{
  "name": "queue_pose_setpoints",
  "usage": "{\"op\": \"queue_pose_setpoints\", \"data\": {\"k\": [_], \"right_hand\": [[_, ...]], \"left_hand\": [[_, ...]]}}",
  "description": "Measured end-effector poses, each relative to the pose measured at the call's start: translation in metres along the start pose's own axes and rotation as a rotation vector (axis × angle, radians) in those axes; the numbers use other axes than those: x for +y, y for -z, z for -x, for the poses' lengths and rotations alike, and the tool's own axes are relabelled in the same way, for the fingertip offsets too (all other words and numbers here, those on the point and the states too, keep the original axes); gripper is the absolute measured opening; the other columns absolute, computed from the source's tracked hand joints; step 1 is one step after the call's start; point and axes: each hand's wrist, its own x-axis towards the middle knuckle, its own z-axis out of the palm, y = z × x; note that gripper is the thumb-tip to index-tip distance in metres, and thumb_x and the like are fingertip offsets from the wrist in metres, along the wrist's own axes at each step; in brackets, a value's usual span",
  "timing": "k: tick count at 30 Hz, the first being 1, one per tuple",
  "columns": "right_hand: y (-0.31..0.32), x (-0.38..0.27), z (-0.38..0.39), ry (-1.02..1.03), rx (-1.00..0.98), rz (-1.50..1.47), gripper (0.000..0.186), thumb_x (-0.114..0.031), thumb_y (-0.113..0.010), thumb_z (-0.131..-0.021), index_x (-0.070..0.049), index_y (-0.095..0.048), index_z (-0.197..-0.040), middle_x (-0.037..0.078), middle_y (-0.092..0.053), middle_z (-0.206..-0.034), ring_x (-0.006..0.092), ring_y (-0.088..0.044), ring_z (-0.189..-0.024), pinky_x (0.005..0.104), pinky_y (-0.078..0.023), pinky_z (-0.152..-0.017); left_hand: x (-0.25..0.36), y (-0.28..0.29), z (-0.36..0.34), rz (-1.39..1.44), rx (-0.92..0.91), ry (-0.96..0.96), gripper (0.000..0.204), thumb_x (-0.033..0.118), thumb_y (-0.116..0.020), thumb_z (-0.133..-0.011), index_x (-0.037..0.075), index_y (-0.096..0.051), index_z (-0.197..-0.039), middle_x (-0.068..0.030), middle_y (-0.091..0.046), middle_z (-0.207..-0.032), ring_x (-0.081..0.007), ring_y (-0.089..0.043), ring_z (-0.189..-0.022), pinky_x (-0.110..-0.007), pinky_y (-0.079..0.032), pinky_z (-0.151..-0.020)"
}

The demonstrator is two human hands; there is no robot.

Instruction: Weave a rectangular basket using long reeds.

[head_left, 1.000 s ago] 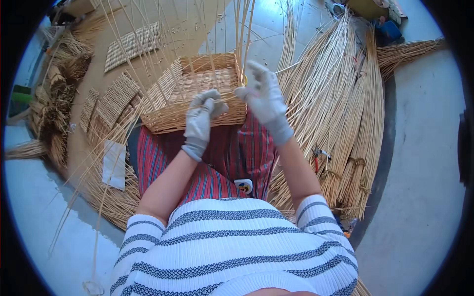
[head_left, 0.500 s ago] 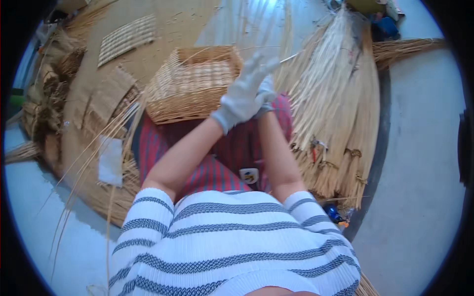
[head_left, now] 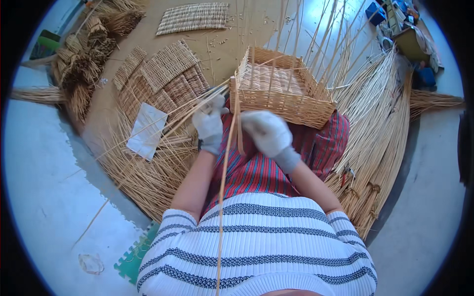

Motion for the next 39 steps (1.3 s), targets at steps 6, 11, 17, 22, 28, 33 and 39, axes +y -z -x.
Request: {"op": "queue_pose_setpoints", "data": {"k": [6, 11, 17, 22, 28, 33, 39], "right_hand": [[-0.046, -0.051, -0.050, 0.204, -0.327, 0.377, 0.019, -0.027, -0.072, -0.083, -0.015, -0.066, -0.096, 0.005, -0.062, -0.084, 0.0271, -0.064, -0.084, 0.0422, -0.053, -0.070], [-0.016, -0.050, -0.018, 0.168, -0.233, 0.360, 0.015, -0.020, -0.070, -0.085, -0.014, -0.067, -0.098, 0.006, -0.066, -0.085, 0.0275, -0.067, -0.082, 0.0419, -0.054, -0.068], [0.032, 0.039, 0.019, -0.580, 0.290, -0.460, 0.023, -0.005, -0.058, -0.099, -0.004, -0.069, -0.120, 0.004, -0.072, -0.109, 0.0127, -0.066, -0.095, 0.0296, -0.055, -0.079], [0.013, 0.074, -0.064, -0.219, 0.570, -0.301, 0.032, -0.004, -0.062, -0.097, -0.001, -0.062, -0.129, 0.008, -0.069, -0.112, 0.0169, -0.065, -0.104, 0.0315, -0.051, -0.092], [0.020, 0.048, -0.157, -0.360, 0.267, 0.030, 0.063, -0.011, -0.058, -0.099, -0.010, -0.030, -0.156, 0.006, -0.062, -0.115, 0.0123, -0.064, -0.089, 0.0327, -0.054, -0.084], [0.031, 0.084, -0.010, -0.375, 0.628, -0.551, 0.038, -0.022, -0.056, -0.105, -0.010, -0.048, -0.140, 0.003, -0.067, -0.100, 0.0104, -0.067, -0.077, 0.0202, -0.049, -0.055], [0.054, 0.134, 0.051, -0.668, 0.718, -0.709, 0.022, -0.018, -0.072, -0.095, -0.012, -0.069, -0.116, 0.002, -0.074, -0.097, 0.0106, -0.071, -0.078, 0.0189, -0.047, -0.048]], "left_hand": [[-0.008, 0.041, -0.037, 0.163, -0.563, 0.161, 0.038, 0.000, -0.068, -0.087, -0.003, -0.063, -0.125, -0.0108, -0.069, -0.115, -0.0236, -0.064, -0.114, -0.037, -0.049, -0.104], [0.002, 0.012, -0.114, 0.128, -1.150, -0.037, 0.076, 0.002, -0.074, -0.085, 0.011, -0.040, -0.152, -0.0081, -0.029, -0.162, -0.0175, -0.028, -0.149, -0.035, -0.040, -0.113], [-0.020, -0.019, -0.106, -0.046, -0.887, -0.290, 0.051, 0.011, -0.083, -0.078, 0.017, -0.058, -0.122, -0.0105, -0.037, -0.156, -0.0263, -0.025, -0.151, -0.039, -0.020, -0.123], [-0.054, -0.041, -0.089, 0.157, -0.659, -0.315, 0.042, -0.009, -0.068, -0.080, 0.015, -0.061, -0.114, -0.0088, -0.049, -0.146, -0.0248, -0.034, -0.147, -0.037, -0.027, -0.120], [-0.069, -0.061, -0.082, 0.323, -0.381, -0.297, 0.032, -0.010, -0.066, -0.088, 0.009, -0.062, -0.113, -0.0010, -0.055, -0.123, -0.0062, -0.054, -0.093, -0.021, -0.049, -0.071], [-0.062, -0.066, -0.068, 0.571, -0.339, -0.109, 0.043, -0.003, -0.072, -0.086, 0.009, -0.057, -0.125, -0.0020, -0.052, -0.124, -0.0106, -0.056, -0.099, -0.023, -0.053, -0.078], [-0.028, -0.061, -0.004, -0.149, -0.150, -0.408, 0.045, 0.000, -0.072, -0.082, 0.006, -0.057, -0.124, -0.0141, -0.058, -0.123, -0.0172, -0.059, -0.105, -0.029, -0.049, -0.088]]}}
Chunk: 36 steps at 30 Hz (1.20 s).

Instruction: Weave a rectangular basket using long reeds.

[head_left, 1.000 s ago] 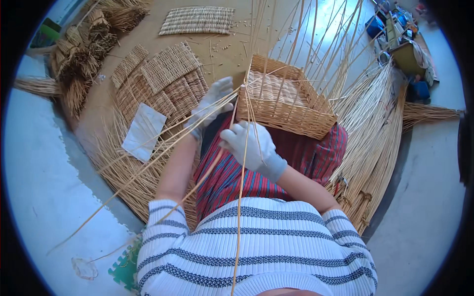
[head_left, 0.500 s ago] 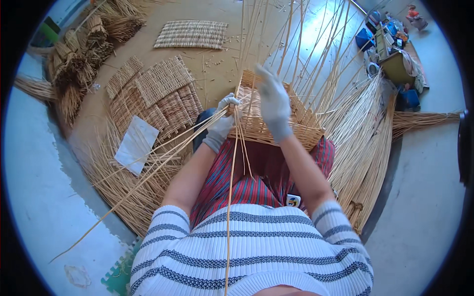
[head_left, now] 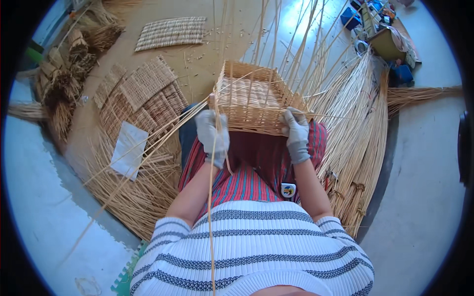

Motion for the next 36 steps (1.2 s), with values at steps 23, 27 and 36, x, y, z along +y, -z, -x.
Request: {"op": "queue_pose_setpoints", "data": {"k": [23, 27, 36], "right_hand": [[-0.018, -0.108, -0.080, 0.604, -0.172, 0.559, 0.061, 0.003, -0.057, -0.095, -0.011, -0.041, -0.152, 0.013, -0.061, -0.124, 0.0177, -0.060, -0.114, 0.0348, -0.054, -0.093], [0.070, -0.085, -0.006, -0.204, 0.263, 0.440, 0.043, -0.013, -0.053, -0.105, -0.014, -0.046, -0.147, 0.003, -0.067, -0.094, 0.0076, -0.060, -0.068, 0.0238, -0.052, -0.054], [-0.106, -0.078, 0.048, 0.411, -0.393, 1.021, 0.057, -0.028, -0.062, -0.095, -0.012, -0.045, -0.147, 0.018, -0.072, -0.092, 0.0348, -0.071, -0.084, 0.0449, -0.055, -0.073]], "left_hand": [[0.070, -0.116, 0.011, -0.854, -0.693, -0.357, 0.078, 0.018, -0.076, -0.082, 0.029, -0.042, -0.152, -0.0154, -0.055, -0.115, -0.0315, -0.067, -0.087, -0.042, -0.056, -0.072], [0.064, -0.124, 0.003, -0.979, -0.711, -0.443, 0.051, 0.012, -0.057, -0.093, 0.029, -0.055, -0.141, -0.0141, -0.055, -0.108, -0.0262, -0.068, -0.077, -0.040, -0.056, -0.067], [0.028, -0.002, 0.020, -0.396, -0.299, -0.145, 0.042, 0.013, -0.075, -0.084, 0.011, -0.064, -0.125, -0.0163, -0.059, -0.120, -0.0353, -0.063, -0.106, -0.043, -0.054, -0.088]]}}
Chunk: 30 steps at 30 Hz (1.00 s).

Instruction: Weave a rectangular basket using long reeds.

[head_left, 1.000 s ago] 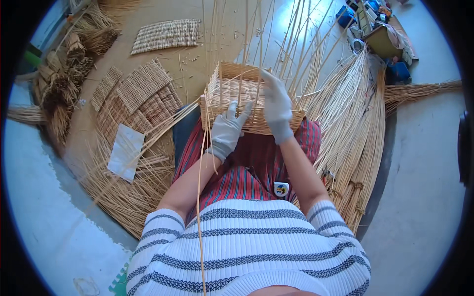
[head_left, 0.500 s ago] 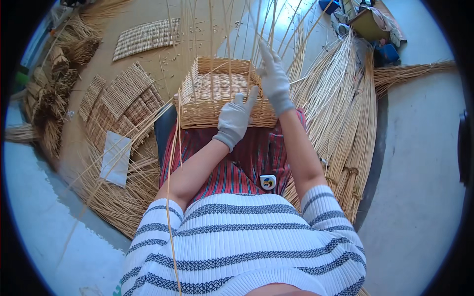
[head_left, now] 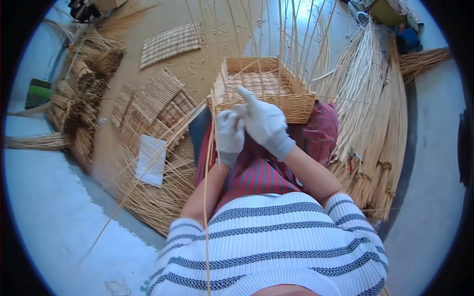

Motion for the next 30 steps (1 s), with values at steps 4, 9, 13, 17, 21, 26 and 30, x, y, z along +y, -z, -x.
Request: {"op": "queue_pose_setpoints", "data": {"k": [4, 9, 13, 17, 21, 26, 30], "right_hand": [[-0.021, -0.049, -0.070, -0.179, -0.181, -0.017, 0.085, -0.048, -0.056, -0.097, -0.002, -0.019, -0.158, 0.026, -0.070, -0.108, 0.0415, -0.069, -0.099, 0.0497, -0.053, -0.086], [-0.070, -0.020, -0.128, -0.617, -0.159, -0.362, 0.109, -0.061, -0.054, -0.092, 0.000, 0.007, -0.159, 0.034, -0.046, -0.146, 0.0426, -0.046, -0.138, 0.0441, -0.035, -0.115], [-0.106, -0.019, -0.120, -0.550, 0.373, -0.598, 0.114, -0.037, -0.079, -0.083, -0.001, -0.002, -0.160, 0.034, -0.031, -0.154, 0.0440, -0.034, -0.144, 0.0426, -0.030, -0.119], [-0.108, -0.030, -0.112, -0.374, 0.527, -0.559, 0.070, -0.033, -0.072, -0.091, -0.002, -0.045, -0.147, 0.027, -0.055, -0.139, 0.0368, -0.052, -0.131, 0.0405, -0.040, -0.110], [-0.088, -0.023, -0.122, -0.164, 0.200, -0.960, 0.041, -0.044, -0.065, -0.097, -0.006, -0.074, -0.108, 0.015, -0.072, -0.086, 0.0250, -0.067, -0.079, 0.0377, -0.051, -0.076], [-0.073, -0.023, -0.120, -0.090, -0.002, -0.630, 0.050, -0.050, -0.064, -0.096, -0.007, -0.069, -0.122, 0.012, -0.067, -0.080, 0.0225, -0.064, -0.079, 0.0379, -0.052, -0.076], [-0.065, -0.021, -0.084, 0.231, 0.531, -0.576, 0.038, -0.034, -0.065, -0.097, -0.007, -0.062, -0.125, 0.016, -0.067, -0.113, 0.0223, -0.066, -0.105, 0.0355, -0.052, -0.091]], "left_hand": [[-0.030, 0.049, -0.005, -0.356, 0.097, 0.016, 0.065, 0.023, -0.079, -0.081, 0.015, -0.054, -0.141, -0.0167, -0.061, -0.117, -0.0377, -0.060, -0.110, -0.047, -0.051, -0.089], [-0.028, 0.060, -0.025, -0.533, -0.132, 0.063, 0.076, 0.031, -0.086, -0.073, 0.019, -0.052, -0.141, -0.0148, -0.065, -0.123, -0.0371, -0.065, -0.107, -0.048, -0.053, -0.087], [-0.019, 0.063, -0.026, -0.435, -0.082, 0.054, 0.075, 0.019, -0.083, -0.074, 0.016, -0.049, -0.141, -0.0139, -0.068, -0.117, -0.0361, -0.067, -0.101, -0.046, -0.052, -0.083], [-0.013, 0.065, -0.027, -0.376, -0.142, 0.110, 0.070, 0.017, -0.082, -0.074, 0.016, -0.051, -0.137, -0.0125, -0.068, -0.120, -0.0341, -0.068, -0.099, -0.045, -0.053, -0.081], [-0.016, 0.061, -0.031, -0.349, -0.169, 0.188, 0.065, 0.014, -0.080, -0.076, 0.020, -0.052, -0.134, -0.0114, -0.071, -0.112, -0.0351, -0.069, -0.092, -0.045, -0.053, -0.077], [-0.028, 0.058, -0.035, -0.468, -0.236, 0.194, 0.075, 0.017, -0.081, -0.075, 0.022, -0.046, -0.142, -0.0124, -0.071, -0.106, -0.0380, -0.069, -0.090, -0.047, -0.052, -0.074], [-0.037, 0.059, -0.037, -0.496, -0.284, 0.263, 0.073, 0.019, -0.080, -0.076, 0.022, -0.047, -0.140, -0.0120, -0.071, -0.103, -0.0382, -0.069, -0.086, -0.048, -0.052, -0.070]]}}
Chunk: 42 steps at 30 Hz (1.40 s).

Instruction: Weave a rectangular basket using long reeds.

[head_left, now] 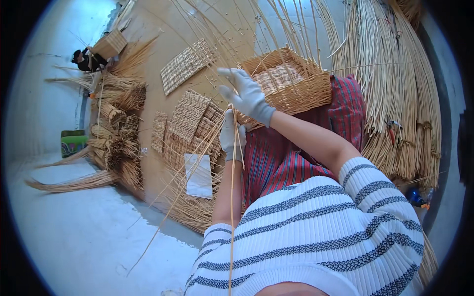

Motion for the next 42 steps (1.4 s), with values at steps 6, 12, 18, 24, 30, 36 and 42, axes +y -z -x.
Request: {"op": "queue_pose_setpoints", "data": {"k": [6, 12, 18, 24, 30, 36, 42], "right_hand": [[0.107, 0.041, 0.052, -0.980, -0.168, -0.362, 0.021, -0.019, -0.060, -0.103, -0.005, -0.071, -0.114, 0.004, -0.074, -0.098, 0.0135, -0.070, -0.082, 0.0271, -0.057, -0.073], [0.133, 0.075, 0.069, -0.863, 0.056, -0.331, 0.018, -0.018, -0.070, -0.097, -0.008, -0.071, -0.111, 0.003, -0.073, -0.091, 0.0081, -0.064, -0.069, 0.0211, -0.052, -0.059], [0.057, 0.018, -0.027, 0.057, -0.229, 0.028, 0.055, -0.001, -0.057, -0.094, -0.010, -0.048, -0.147, 0.026, -0.042, -0.151, 0.0323, -0.046, -0.139, 0.0404, -0.046, -0.108], [0.095, 0.008, -0.023, -0.245, -0.103, -0.197, 0.048, -0.004, -0.053, -0.098, -0.011, -0.043, -0.145, 0.015, -0.060, -0.121, 0.0244, -0.069, -0.097, 0.0401, -0.055, -0.085], [0.145, 0.039, 0.008, 0.023, -0.043, 0.398, 0.042, -0.001, -0.058, -0.097, -0.010, -0.051, -0.137, 0.013, -0.067, -0.118, 0.0225, -0.066, -0.111, 0.0315, -0.052, -0.093], [0.179, 0.047, -0.034, 0.040, -0.003, -0.046, 0.062, 0.001, -0.060, -0.092, -0.009, -0.040, -0.150, 0.012, -0.069, -0.113, 0.0172, -0.070, -0.097, 0.0292, -0.057, -0.074], [0.261, 0.051, 0.026, -0.255, 0.198, 0.460, 0.025, -0.013, -0.072, -0.092, -0.004, -0.062, -0.113, 0.012, -0.067, -0.098, 0.0207, -0.067, -0.092, 0.0339, -0.054, -0.081]], "left_hand": [[-0.005, -0.001, 0.003, 0.145, 0.112, -0.162, 0.061, 0.016, -0.078, -0.079, 0.020, -0.051, -0.134, -0.0111, -0.072, -0.095, -0.0335, -0.071, -0.079, -0.045, -0.053, -0.067], [0.020, -0.019, 0.021, 0.135, 0.210, -0.405, 0.064, 0.016, -0.078, -0.083, 0.026, -0.056, -0.142, -0.0160, -0.056, -0.140, -0.0343, -0.062, -0.119, -0.040, -0.054, -0.096], [0.047, -0.021, 0.007, 0.068, -0.074, -0.231, 0.110, 0.008, -0.087, -0.067, 0.034, -0.031, -0.158, -0.0263, -0.031, -0.152, -0.0449, -0.057, -0.120, -0.046, -0.052, -0.098], [0.043, -0.018, 0.007, -0.015, 0.000, -0.279, 0.103, 0.012, -0.089, -0.063, 0.032, -0.041, -0.153, -0.0185, -0.040, -0.144, -0.0414, -0.055, -0.121, -0.047, -0.051, -0.098], [0.104, -0.035, 0.001, -0.033, -0.034, -0.540, 0.099, 0.029, -0.087, -0.070, 0.029, -0.035, -0.155, -0.0178, -0.045, -0.145, -0.0386, -0.062, -0.112, -0.046, -0.051, -0.096], [0.120, -0.043, -0.006, -0.158, -0.022, -0.462, 0.082, 0.023, -0.080, -0.079, 0.033, -0.043, -0.151, -0.0135, -0.053, -0.115, -0.0323, -0.066, -0.082, -0.046, -0.056, -0.073], [0.182, -0.055, -0.003, 0.016, 0.042, -0.658, 0.059, 0.014, -0.067, -0.087, 0.023, -0.051, -0.143, -0.0152, -0.053, -0.128, -0.0341, -0.066, -0.100, -0.048, -0.054, -0.081]]}}
